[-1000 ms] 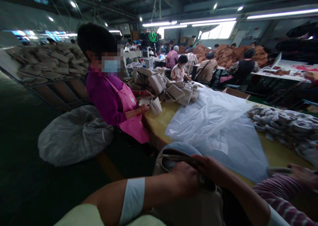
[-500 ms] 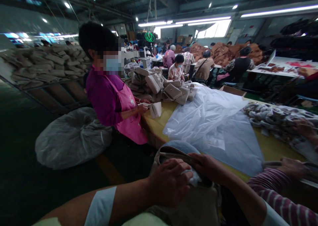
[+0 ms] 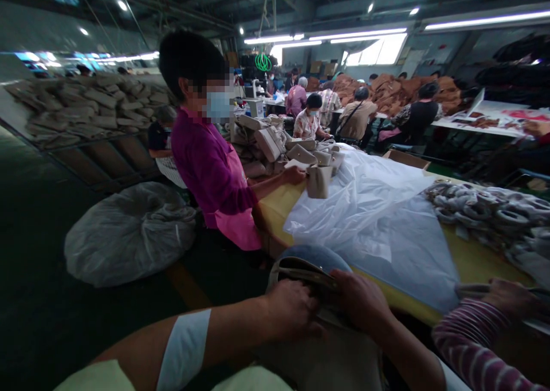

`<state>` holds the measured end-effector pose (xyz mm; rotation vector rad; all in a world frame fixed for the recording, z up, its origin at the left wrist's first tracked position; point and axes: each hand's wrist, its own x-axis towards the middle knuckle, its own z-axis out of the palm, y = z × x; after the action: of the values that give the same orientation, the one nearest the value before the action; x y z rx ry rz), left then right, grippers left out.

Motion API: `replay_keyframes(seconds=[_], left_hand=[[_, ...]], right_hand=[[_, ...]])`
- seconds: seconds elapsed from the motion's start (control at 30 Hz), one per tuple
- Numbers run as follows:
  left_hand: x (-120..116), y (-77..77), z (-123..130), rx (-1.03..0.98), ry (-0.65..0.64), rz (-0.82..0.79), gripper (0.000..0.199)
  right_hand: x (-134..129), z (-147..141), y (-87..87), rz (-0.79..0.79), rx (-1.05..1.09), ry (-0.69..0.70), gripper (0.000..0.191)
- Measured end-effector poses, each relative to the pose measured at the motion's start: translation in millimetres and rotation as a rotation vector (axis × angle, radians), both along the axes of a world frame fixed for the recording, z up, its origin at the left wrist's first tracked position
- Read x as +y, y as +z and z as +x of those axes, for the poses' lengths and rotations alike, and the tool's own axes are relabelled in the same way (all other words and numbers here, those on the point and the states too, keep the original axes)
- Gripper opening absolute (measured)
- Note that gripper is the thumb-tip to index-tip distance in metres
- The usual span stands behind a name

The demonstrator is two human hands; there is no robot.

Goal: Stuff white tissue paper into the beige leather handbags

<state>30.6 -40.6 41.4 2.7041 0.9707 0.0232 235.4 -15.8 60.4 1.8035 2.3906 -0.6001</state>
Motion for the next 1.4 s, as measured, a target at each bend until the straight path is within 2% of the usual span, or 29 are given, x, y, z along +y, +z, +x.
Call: replay_keyframes(seconds=[0.1,0.2,0.27,0.33,0.4,0.5,0.6,0.7,0.77,0.83,0.93,1.0,1.07,1.17,1.23,1.3,1.4], left_hand=[[-6,7.8,-13,0.029,-0.042,0.12,0.053],[-5,8.6,-25,0.134,0.034,0.163,0.056],[-2,7.0,-28,0.236,0.099,0.123,0.064],[-1,6.8,-28,0.281,0.112,0.108,0.068],[-2,9.0,-26,0.274,0.125,0.123,0.066],[-6,14.6,-19,0.151,0.105,0.153,0.056],[-8,18.4,-10,0.16,0.1,0.023,0.057],[-7,21.4,-2,0.346,0.158,-0.125,0.065],[-7,24.1,1,0.352,0.165,-0.127,0.068],[-7,27.1,3,0.295,0.162,-0.105,0.068],[-7,31.8,6,0.324,0.16,-0.124,0.069],[-6,36.0,6,0.358,0.172,-0.144,0.069],[-6,41.2,5,0.252,0.181,-0.114,0.06],[-7,46.7,5,-0.015,0.242,-0.023,0.035],[-6,46.2,10,-0.1,0.313,0.018,0.03],[-1,42.7,16,-0.097,0.344,0.013,0.031],[10,35.0,27,-0.063,0.352,-0.092,0.035]], right_hand=[[-4,-4,-4.6,0.02,-0.12,0.02,0.026],[-5,-11,-4.8,0.045,-0.236,0.022,0.035],[-4,-12,-2.2,0.038,-0.216,0.048,0.035],[-2,-8,1.2,0.0,-0.107,0.107,0.036],[-1,-2,3.3,-0.05,-0.028,0.134,0.041],[-2,0,1.6,-0.042,-0.116,0.087,0.038],[-6,-5,-2.7,0.025,-0.22,0.058,0.042],[-9,-5,-2.4,0.022,-0.112,0.085,0.031],[-11,0,0.2,-0.016,-0.001,0.108,0.038],[-11,5,2.4,-0.049,0.017,0.091,0.046],[-9,10,3.1,-0.049,-0.042,0.064,0.04],[-4,16,2.9,-0.087,0.042,0.091,0.038],[4,25,2.5,-0.179,0.23,0.108,0.048],[17,36,0.1,-0.256,0.404,0.098,0.041],[25,37,-2.9,-0.206,0.361,0.107,0.041],[30,34,-6.3,-0.131,0.254,0.104,0.033],[38,24,-11.2,-0.007,0.166,0.101,0.024]])
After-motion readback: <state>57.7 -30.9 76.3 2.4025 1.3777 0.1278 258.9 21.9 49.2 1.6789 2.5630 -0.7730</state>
